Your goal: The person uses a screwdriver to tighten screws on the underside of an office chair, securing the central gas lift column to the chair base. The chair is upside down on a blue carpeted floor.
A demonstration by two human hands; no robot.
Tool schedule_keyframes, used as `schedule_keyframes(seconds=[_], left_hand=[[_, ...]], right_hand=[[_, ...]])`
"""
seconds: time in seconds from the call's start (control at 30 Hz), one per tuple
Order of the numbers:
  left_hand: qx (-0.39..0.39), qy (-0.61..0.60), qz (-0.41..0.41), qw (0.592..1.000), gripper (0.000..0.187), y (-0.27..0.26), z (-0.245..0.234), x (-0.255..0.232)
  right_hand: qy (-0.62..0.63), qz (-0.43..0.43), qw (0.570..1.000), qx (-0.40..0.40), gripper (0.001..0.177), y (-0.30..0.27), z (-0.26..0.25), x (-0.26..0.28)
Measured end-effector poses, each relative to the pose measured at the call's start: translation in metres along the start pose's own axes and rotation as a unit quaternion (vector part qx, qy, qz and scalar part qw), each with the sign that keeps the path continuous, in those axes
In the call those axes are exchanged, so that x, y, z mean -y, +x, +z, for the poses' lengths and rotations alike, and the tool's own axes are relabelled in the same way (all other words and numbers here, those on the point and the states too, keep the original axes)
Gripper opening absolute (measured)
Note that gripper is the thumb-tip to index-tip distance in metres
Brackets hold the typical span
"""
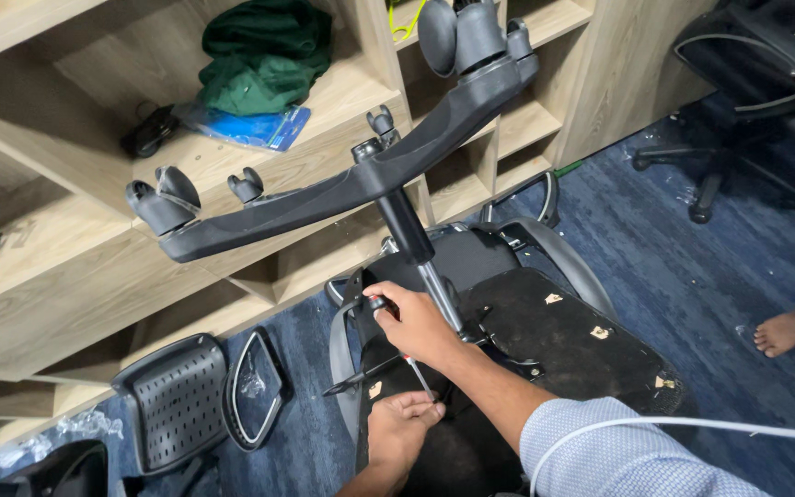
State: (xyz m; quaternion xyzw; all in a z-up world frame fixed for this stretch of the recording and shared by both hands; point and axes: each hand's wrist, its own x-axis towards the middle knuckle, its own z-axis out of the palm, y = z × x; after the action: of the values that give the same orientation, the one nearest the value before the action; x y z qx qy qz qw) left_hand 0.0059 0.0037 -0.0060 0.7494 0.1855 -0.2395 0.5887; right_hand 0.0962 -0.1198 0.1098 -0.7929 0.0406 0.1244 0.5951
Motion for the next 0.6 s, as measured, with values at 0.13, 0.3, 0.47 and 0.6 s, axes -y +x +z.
schedule_keyframes(seconds=[0.13,0.3,0.47,0.6], left_hand=[[0.015,0.001,0.03,0.999,0.029,-0.006,0.002,-0.003],[0.033,0.002,0.071,0.997,0.029,-0.01,0.0,-0.008],[0.032,-0.016,0.016,0.999,0.024,-0.012,0.0,-0.012],[0.049,-0.035,0.041,0.997,0.023,-0.005,0.001,-0.007]], right_hand=[[-0.017,-0.176,0.983,-0.057,0.038,0.005,0.0,-0.012],[-0.076,-0.208,0.97,-0.105,0.039,0.01,0.001,-0.018],[0.002,-0.052,0.998,-0.037,0.036,0.004,0.0,-0.011],[-0.031,-0.156,0.986,-0.055,0.037,0.001,0.0,-0.009]])
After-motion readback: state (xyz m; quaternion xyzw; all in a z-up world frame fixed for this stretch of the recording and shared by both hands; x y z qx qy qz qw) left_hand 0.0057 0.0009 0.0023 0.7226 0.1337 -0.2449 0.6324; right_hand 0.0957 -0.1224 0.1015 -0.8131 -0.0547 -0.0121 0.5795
